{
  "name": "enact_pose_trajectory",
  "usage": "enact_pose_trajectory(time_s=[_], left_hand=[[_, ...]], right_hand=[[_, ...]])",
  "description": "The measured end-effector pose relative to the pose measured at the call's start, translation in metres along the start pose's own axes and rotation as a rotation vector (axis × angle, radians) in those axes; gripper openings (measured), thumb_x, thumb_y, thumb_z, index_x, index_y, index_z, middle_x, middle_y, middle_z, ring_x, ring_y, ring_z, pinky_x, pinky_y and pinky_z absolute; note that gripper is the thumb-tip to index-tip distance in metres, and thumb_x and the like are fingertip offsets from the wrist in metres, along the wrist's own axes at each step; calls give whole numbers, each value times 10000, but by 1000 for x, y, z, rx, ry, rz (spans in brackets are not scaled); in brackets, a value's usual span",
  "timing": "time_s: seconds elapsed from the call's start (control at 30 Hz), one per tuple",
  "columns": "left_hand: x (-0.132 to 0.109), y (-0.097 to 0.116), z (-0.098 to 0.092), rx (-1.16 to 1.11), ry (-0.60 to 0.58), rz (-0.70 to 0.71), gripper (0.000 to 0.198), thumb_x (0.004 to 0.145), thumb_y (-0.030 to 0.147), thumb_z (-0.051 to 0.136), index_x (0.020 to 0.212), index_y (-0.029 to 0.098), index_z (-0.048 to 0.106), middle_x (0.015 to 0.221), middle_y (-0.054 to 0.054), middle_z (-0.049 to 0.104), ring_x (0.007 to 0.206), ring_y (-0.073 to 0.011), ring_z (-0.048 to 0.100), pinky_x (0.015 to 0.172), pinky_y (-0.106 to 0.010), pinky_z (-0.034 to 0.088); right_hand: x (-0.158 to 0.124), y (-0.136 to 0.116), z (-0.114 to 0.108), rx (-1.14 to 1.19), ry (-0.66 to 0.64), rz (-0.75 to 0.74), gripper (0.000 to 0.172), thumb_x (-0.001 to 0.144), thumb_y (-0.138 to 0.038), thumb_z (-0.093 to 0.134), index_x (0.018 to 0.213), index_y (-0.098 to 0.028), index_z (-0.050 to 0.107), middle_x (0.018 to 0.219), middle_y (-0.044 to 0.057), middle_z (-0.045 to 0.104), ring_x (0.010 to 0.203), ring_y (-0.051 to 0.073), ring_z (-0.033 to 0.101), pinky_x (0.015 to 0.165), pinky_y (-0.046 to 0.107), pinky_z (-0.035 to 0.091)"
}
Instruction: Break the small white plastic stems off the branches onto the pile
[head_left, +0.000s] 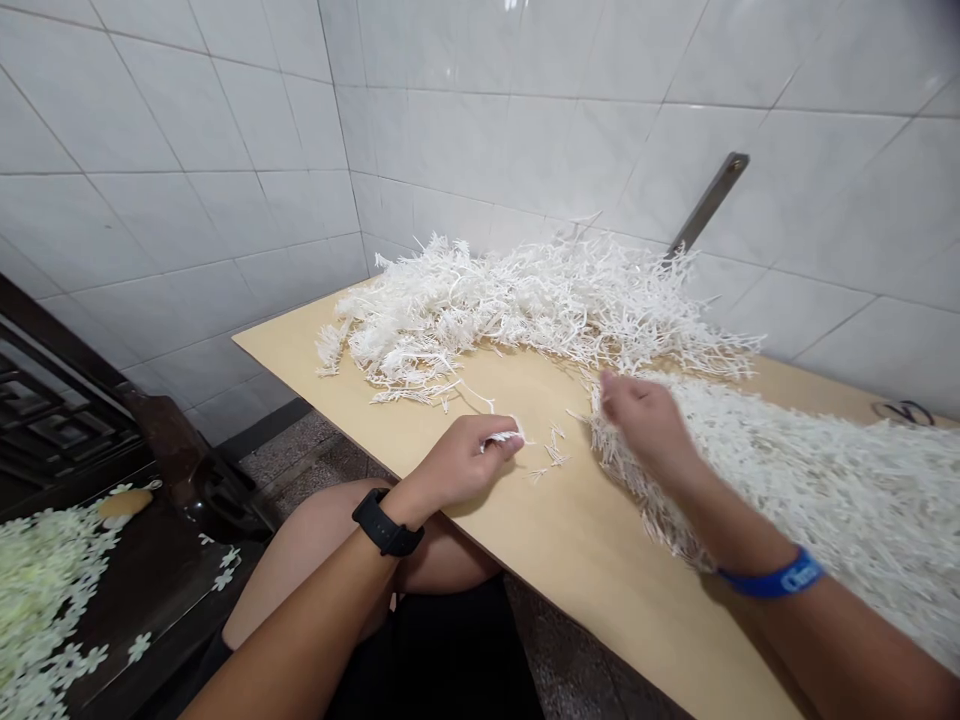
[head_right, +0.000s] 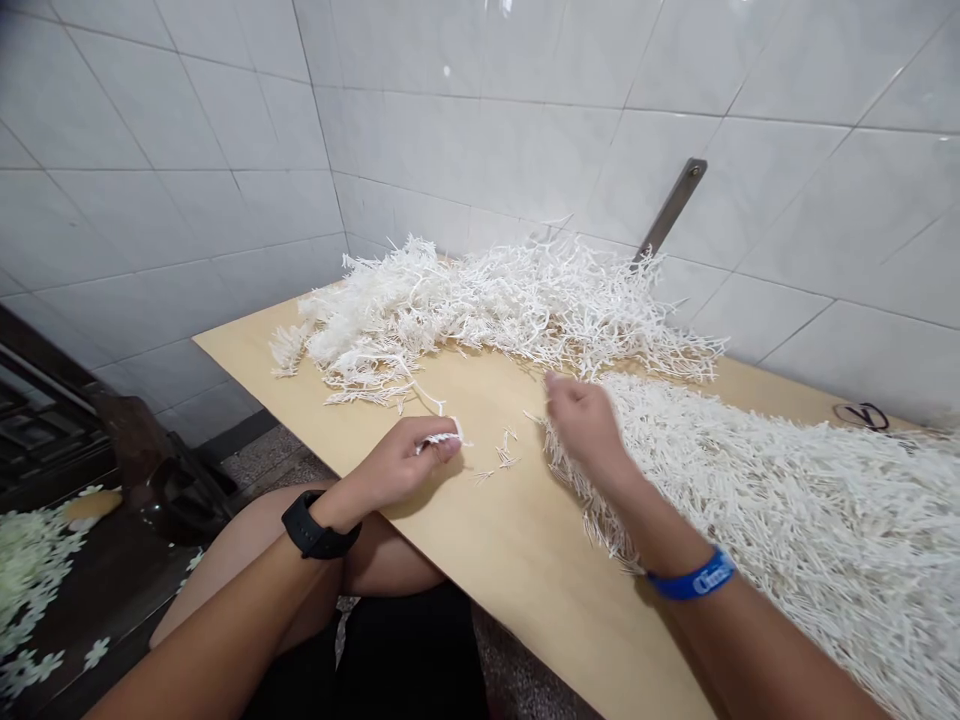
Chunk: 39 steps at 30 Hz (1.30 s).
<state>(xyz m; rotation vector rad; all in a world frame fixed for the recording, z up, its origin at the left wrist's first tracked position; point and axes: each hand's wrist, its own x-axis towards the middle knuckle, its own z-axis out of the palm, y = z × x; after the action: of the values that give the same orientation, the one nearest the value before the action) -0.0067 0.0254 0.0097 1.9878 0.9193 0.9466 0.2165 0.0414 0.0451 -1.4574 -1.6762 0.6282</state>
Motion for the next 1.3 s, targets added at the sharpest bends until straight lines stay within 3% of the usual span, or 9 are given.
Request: enact_pose_trajectory(time_s=[0.07, 0.23, 0.37, 0.5, 0.63, 0.9, 1.07, 1.17, 1.3], left_hand=[[0, 0, -1, -41, 20, -51, 343, 948, 338, 440, 642, 183, 456, 611, 32, 471, 610, -128, 451, 608, -248, 339], [3, 2, 1, -71, 0, -103, 282, 944, 320, 463, 724, 172, 558, 708, 1, 619, 692, -151, 567, 662, -242, 403], [3, 4, 2, -57, -8, -85, 249, 946, 299, 469, 797, 168, 619, 792, -11, 662, 767, -161, 590, 698, -240, 414], [2, 4, 5, 11, -34, -45, 276, 942, 326, 491, 777, 164, 640, 758, -7, 647, 739, -158, 570, 676, -242, 402], [1, 5, 7, 74, -49, -20, 211, 928, 276, 508, 838, 177, 671, 806, -15, 677, 756, -168, 591, 698, -253, 413], [0, 5, 2, 72, -79, -35, 289, 932, 273, 488, 733, 174, 673, 759, -24, 678, 747, -176, 603, 717, -269, 422], [1, 6, 1, 36, -27, -122, 207, 932, 299, 484, 978, 196, 658, 862, -18, 690, 778, -179, 609, 714, -269, 430], [1, 5, 2, -17, -22, -185, 215, 927, 293, 487, 1085, 212, 609, 839, -9, 684, 785, -182, 628, 731, -277, 443], [0, 4, 4, -71, -17, -203, 253, 922, 281, 498, 1162, 226, 550, 809, -6, 696, 827, -195, 659, 774, -291, 460]], right_hand=[[7, 8, -14, -71, 87, -17, 497, 936, -527, 429, 542, -234, 355, 480, -22, 366, 441, 129, 317, 463, 288, 258], [8, 22, -11, -467, -181, -156, 222, 896, -201, 418, 828, -204, 629, 828, 65, 692, 745, 227, 618, 658, 326, 430], [2, 14, 2, -506, -172, -278, 372, 819, -86, 406, 1097, -175, 637, 1211, 125, 646, 1108, 292, 581, 911, 419, 421], [-9, -9, 14, -273, -259, -202, 212, 915, -251, 448, 950, -179, 645, 960, 81, 694, 875, 223, 622, 764, 338, 457], [-18, -19, 28, -180, -479, -217, 365, 961, -391, 437, 664, -199, 526, 621, -6, 577, 581, 141, 510, 558, 267, 348], [-6, -7, 7, -272, -87, -168, 414, 938, -335, 411, 545, -219, 352, 479, -23, 400, 464, 129, 372, 499, 282, 265], [0, 8, -6, -604, -120, -250, 357, 953, -325, 436, 628, -204, 523, 589, 23, 562, 563, 172, 501, 536, 295, 289], [-1, 14, -8, -849, -187, -367, 212, 911, -156, 453, 880, -190, 660, 840, 86, 689, 761, 241, 605, 604, 320, 340], [-8, 4, -2, -778, -183, -398, 268, 919, -111, 431, 1028, -175, 667, 1030, 117, 697, 901, 270, 625, 720, 371, 418]])
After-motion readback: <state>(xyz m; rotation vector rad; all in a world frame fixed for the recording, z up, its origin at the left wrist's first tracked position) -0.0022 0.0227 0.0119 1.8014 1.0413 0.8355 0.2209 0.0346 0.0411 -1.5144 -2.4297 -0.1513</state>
